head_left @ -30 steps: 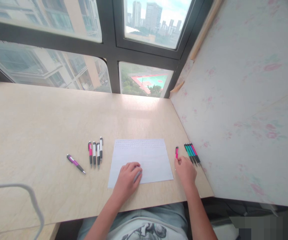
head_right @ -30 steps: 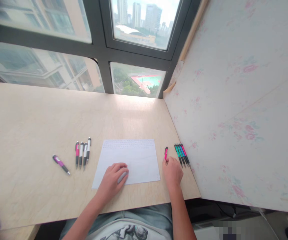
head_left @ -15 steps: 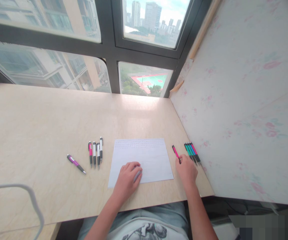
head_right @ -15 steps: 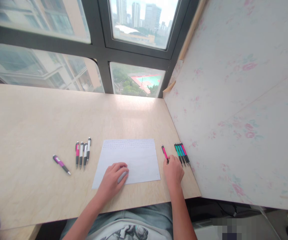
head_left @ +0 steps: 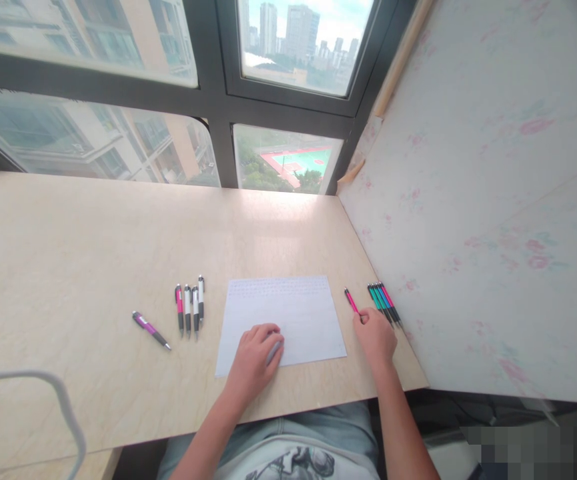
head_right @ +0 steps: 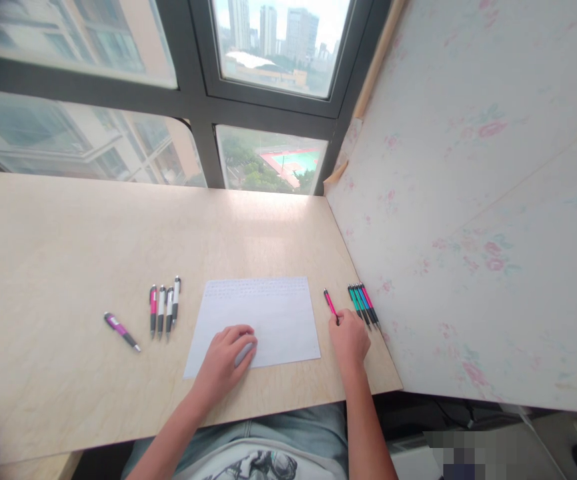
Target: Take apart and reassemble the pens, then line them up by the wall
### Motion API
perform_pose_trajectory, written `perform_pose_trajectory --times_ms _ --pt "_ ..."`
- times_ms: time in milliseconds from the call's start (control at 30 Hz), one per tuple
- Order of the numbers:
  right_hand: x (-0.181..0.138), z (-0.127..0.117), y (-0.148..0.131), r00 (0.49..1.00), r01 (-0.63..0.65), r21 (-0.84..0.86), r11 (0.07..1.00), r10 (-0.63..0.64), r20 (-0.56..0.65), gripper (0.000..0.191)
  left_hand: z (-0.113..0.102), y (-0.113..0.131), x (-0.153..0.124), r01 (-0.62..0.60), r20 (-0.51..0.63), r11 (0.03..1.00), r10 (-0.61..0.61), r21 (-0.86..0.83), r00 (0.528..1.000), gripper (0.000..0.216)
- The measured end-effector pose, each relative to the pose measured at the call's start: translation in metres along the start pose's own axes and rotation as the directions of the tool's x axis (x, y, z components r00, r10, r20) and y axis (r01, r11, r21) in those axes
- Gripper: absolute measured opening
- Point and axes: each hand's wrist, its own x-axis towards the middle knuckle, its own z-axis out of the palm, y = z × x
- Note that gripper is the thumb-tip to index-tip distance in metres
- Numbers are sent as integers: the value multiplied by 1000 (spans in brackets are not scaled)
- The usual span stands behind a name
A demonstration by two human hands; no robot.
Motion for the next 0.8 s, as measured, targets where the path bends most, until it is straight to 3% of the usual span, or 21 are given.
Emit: perform_pose_trajectory --times_ms 200,800 --pt "11 -5 16 991 -56 -33 998 52 -125 21 0 0 0 -4 -5 1000 4 6 1000 15" --pt "19 -2 22 982 -80 -58 995 69 -174 24 0 0 1 -4 8 1000 4 -5 1000 15"
